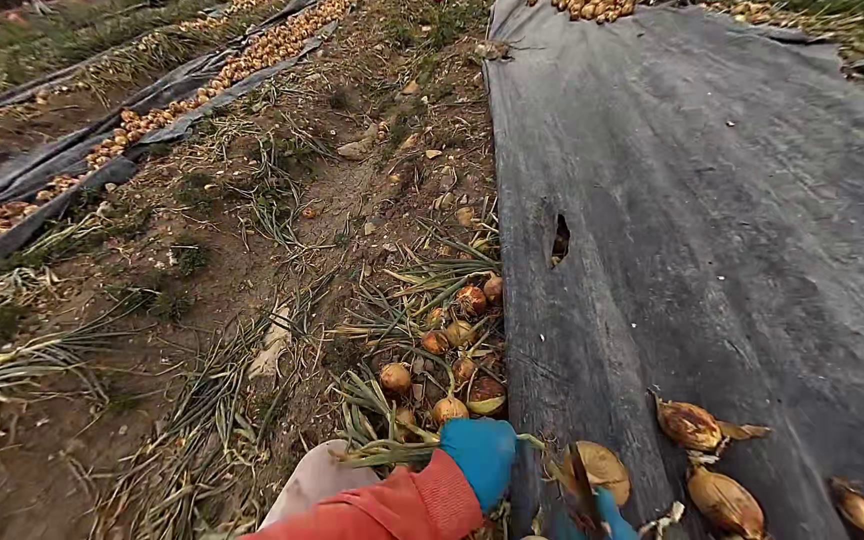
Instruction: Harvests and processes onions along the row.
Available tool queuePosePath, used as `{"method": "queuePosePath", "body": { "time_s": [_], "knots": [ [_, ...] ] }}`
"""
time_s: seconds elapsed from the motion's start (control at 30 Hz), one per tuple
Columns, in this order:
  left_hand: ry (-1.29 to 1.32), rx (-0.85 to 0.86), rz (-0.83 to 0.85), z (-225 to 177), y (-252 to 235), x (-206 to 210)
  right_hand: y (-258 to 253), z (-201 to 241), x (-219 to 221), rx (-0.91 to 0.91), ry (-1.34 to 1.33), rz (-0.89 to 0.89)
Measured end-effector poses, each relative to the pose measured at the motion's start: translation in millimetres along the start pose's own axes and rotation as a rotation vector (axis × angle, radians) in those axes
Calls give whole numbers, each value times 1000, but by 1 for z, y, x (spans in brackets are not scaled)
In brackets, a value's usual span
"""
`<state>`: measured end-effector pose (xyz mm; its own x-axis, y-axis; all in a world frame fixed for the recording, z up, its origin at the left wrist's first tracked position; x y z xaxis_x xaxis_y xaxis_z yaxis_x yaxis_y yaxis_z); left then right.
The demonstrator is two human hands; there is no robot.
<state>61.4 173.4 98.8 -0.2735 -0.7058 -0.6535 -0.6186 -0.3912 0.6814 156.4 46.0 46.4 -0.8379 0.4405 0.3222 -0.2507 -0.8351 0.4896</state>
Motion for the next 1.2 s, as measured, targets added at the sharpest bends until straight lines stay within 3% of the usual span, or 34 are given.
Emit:
{"method": "queuePosePath", "body": {
  "time_s": [0.07, 0.1, 0.2, 0.27, 0.37, 0.47, 0.53, 0.6, 0.7, 0.77, 0.87, 0.93, 0.97, 1.03, 1.07, 1.17, 1.2],
  "knots": [
    [-145, -140, 59, 53, -37, -4, 1, 11, -26, -121, 22, -67],
    [-237, -72, 59, 71, -59, 3, 3, 21, -38, -141, 72, -135],
    [-326, 336, 41, 90, -109, 42, 7, 29, -39, 157, 246, -330],
    [-328, 361, 62, 97, -129, 52, -3, 7, -42, 265, 306, -311],
    [-228, 245, 50, 102, -126, 46, -11, -31, -45, 308, 259, -345],
    [181, 230, -60, 83, -84, 23, -19, -63, -41, 340, 212, -281],
    [437, 376, -85, 50, -49, 15, -23, -61, -24, 283, 148, -129],
    [607, 471, 5, 18, -22, 22, -17, -46, -4, 176, 37, 10],
    [785, 428, 108, 5, -7, 33, -10, -21, 9, 127, 40, 95],
    [655, 381, 97, 10, -4, 29, -7, -20, 9, 94, 141, 77],
    [166, 136, -48, 30, -12, 6, -4, -27, -16, -42, 352, -134],
    [181, -29, -122, 51, -21, -3, -1, -30, -37, 0, 341, -305],
    [241, -15, -159, 49, -22, -8, -6, -33, -45, 90, 358, -328],
    [365, 180, -141, 19, -14, -1, -14, -49, -48, 274, 437, -215],
    [388, 269, -83, -3, -5, 11, -12, -57, -44, 275, 386, -135],
    [241, 328, 144, -51, 14, 35, -6, -39, -22, -67, -71, 14],
    [162, 290, 210, -56, 17, 37, 0, -26, -12, 35, -140, -74]
  ]
}}
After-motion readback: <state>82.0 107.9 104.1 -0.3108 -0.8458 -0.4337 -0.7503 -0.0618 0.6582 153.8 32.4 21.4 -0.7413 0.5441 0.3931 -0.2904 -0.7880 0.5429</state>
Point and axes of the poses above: each hand's wrist, its own y-axis away from the middle knuckle, its own x-axis out of the palm, z = x × y, the point moved 8 cm from there along -y, towards the middle knuckle, and after that the axes turned 6 degrees about x, right-handed, at the moved point
